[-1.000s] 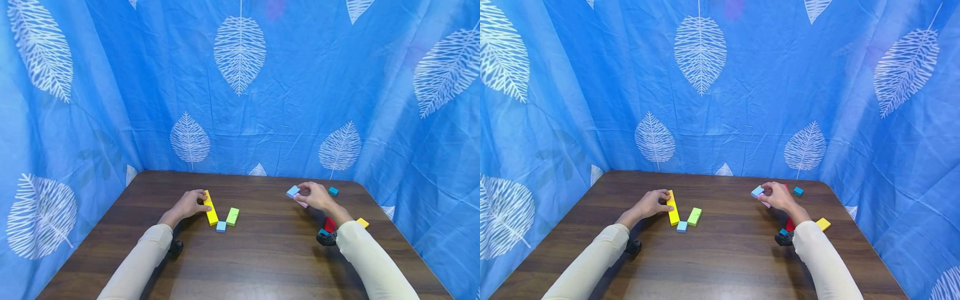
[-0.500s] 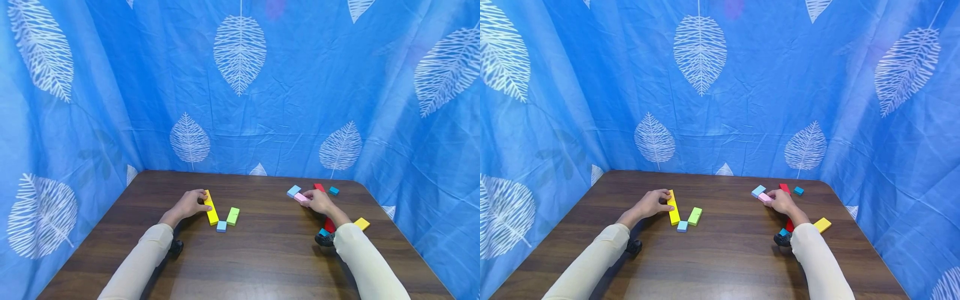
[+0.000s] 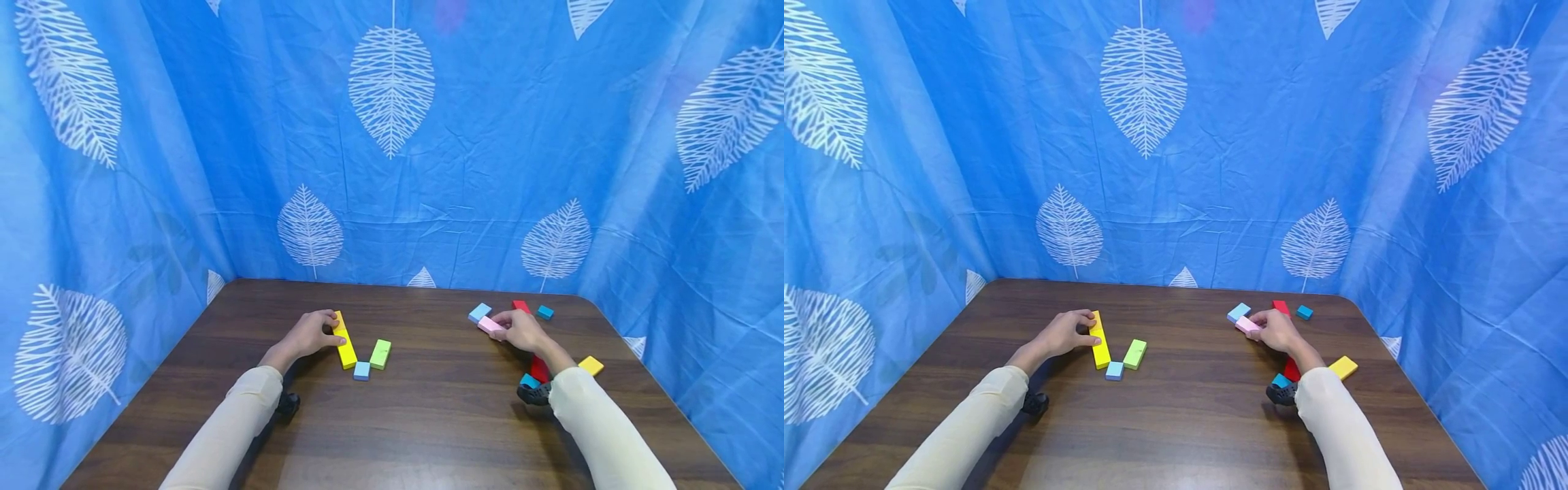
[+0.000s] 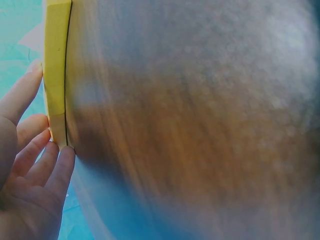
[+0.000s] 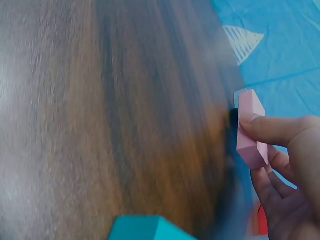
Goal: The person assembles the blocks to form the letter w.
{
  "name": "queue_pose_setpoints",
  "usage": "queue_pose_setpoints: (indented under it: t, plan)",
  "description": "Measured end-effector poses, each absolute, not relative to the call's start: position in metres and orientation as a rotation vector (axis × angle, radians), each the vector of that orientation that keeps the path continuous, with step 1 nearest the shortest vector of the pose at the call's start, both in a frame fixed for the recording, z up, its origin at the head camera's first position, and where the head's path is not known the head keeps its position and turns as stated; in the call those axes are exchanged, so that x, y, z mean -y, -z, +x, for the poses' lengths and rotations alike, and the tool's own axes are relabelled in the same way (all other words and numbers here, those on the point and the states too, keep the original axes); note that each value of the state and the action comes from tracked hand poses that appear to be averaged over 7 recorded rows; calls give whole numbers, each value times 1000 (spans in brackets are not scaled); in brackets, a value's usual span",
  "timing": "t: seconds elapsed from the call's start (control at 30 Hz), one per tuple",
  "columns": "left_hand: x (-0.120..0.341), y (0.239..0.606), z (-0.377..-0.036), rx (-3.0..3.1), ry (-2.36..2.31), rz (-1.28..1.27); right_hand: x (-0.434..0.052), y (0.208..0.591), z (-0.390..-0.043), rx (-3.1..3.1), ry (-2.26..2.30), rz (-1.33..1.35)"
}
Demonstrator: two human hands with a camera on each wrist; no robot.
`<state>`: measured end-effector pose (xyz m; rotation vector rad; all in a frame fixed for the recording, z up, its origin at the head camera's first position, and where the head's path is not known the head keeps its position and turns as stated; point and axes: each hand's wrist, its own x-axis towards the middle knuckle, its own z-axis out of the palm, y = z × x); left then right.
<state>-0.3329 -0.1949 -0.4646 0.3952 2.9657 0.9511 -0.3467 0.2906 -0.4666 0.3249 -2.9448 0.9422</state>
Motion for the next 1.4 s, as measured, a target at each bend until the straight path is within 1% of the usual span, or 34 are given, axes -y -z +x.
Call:
queue_pose_setpoints:
  t: [0.27,0.6,0.97,1.4]
  plan:
    - [195,464,-332,-2962,-956,412,-274,456,-348,2870,-960,515]
    - [196,464,-332,-2959,-944,415,-232,446,-350,2825,-957,684]
    - [195,464,-331,-2961,-951,436,-192,444,-355,2769,-919,901]
    - [196,463,-331,-2959,-939,424,-146,443,-364,2830,-802,1019]
